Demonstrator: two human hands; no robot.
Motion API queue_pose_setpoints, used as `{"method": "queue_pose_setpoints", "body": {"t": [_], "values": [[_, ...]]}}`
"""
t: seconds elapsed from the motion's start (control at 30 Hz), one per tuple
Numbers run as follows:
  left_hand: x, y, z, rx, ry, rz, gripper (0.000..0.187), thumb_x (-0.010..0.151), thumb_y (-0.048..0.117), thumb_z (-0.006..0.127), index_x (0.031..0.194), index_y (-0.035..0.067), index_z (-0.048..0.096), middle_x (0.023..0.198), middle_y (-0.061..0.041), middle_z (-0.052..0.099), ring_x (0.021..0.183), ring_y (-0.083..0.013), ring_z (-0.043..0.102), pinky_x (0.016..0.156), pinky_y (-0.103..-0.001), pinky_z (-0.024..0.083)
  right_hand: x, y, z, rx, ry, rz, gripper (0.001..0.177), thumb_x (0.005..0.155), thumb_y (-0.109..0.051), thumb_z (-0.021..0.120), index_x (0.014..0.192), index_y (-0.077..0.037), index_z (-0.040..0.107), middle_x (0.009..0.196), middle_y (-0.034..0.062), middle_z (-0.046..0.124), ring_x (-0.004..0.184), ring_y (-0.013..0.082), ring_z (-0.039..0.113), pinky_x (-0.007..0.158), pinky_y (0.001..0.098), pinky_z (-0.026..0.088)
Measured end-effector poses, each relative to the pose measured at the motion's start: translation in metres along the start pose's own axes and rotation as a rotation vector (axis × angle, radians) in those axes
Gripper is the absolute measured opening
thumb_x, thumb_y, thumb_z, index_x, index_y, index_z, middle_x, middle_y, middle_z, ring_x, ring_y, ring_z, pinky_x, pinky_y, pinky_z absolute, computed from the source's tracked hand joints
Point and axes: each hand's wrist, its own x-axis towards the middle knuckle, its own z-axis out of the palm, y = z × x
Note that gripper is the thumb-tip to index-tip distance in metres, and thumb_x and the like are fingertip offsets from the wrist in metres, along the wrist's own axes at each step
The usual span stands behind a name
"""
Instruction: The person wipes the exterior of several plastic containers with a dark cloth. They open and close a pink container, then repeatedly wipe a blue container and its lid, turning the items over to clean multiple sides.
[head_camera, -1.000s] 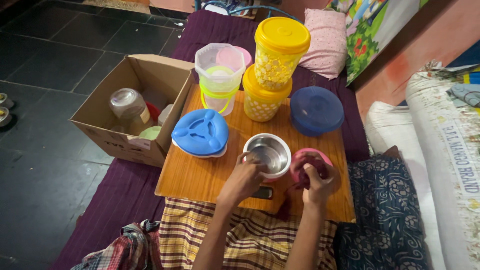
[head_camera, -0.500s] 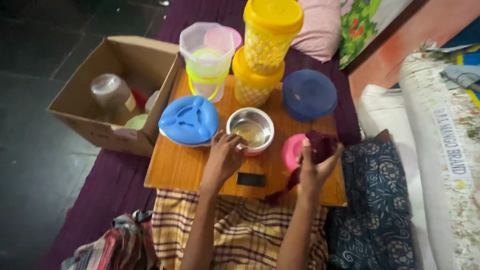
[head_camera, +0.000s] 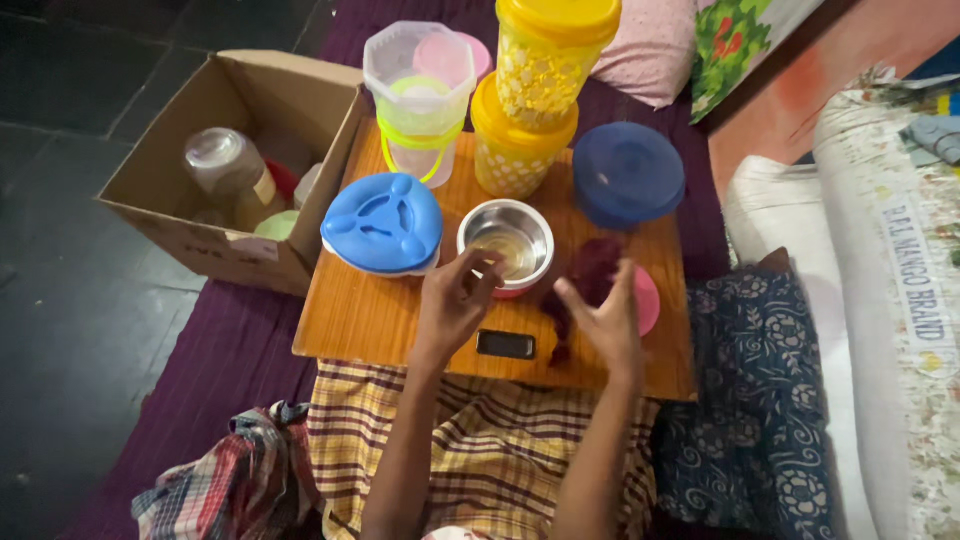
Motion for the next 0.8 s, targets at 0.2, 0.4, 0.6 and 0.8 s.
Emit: {"method": "queue_pose_setpoints", "body": {"t": [0.2, 0.4, 0.6, 0.8], "values": [[0.005, -0.01, -0.006, 0.105, 0.061, 0.045, 0.01, 0.098, 0.006, 0.068, 0.107, 0.005, 0.072, 0.07, -0.006, 0.07, 0.054, -0.007, 0.059, 0.052, -0.027, 0.043, -0.001, 0.016, -0.011, 0.123, 0.051, 0.595, 0.073, 0.081, -0.051, 0.072, 0.14, -0.012, 0.055, 0.139, 0.0161, 0.068, 0.125, 0.0323, 0.07, 0.106, 0.0425, 0.056], [0.008, -0.012, -0.005, 0.066, 0.05, 0.063, 0.013, 0.098, 0.006, 0.066, 0.109, 0.004, 0.071, 0.07, -0.004, 0.069, 0.056, -0.0072, 0.059, 0.053, -0.027, 0.045, -0.017, 0.074, -0.019, -0.232, -0.282, 0.28, 0.126, 0.054, -0.034, 0.101, 0.155, -0.012, 0.029, 0.15, 0.0322, 0.039, 0.139, 0.0526, 0.035, 0.108, 0.0599, 0.028], [0.007, -0.009, -0.003, 0.072, 0.017, 0.05, 0.013, 0.098, 0.009, 0.067, 0.11, 0.004, 0.07, 0.07, -0.004, 0.069, 0.058, -0.007, 0.063, 0.052, -0.026, 0.046, -0.012, 0.082, 0.003, -0.197, -0.037, 0.496, 0.091, 0.067, -0.039, 0.089, 0.144, -0.019, 0.044, 0.155, 0.0255, 0.041, 0.145, 0.0471, 0.04, 0.116, 0.0564, 0.039], [0.009, -0.01, -0.003, 0.069, -0.002, 0.014, 0.012, 0.098, 0.011, 0.067, 0.108, 0.004, 0.07, 0.07, -0.007, 0.068, 0.056, -0.0094, 0.061, 0.053, -0.027, 0.047, -0.009, 0.047, -0.034, -0.241, 0.009, 0.464, 0.116, 0.055, -0.053, 0.095, 0.155, -0.022, 0.045, 0.153, 0.026, 0.045, 0.144, 0.0449, 0.044, 0.122, 0.0552, 0.036]]}}
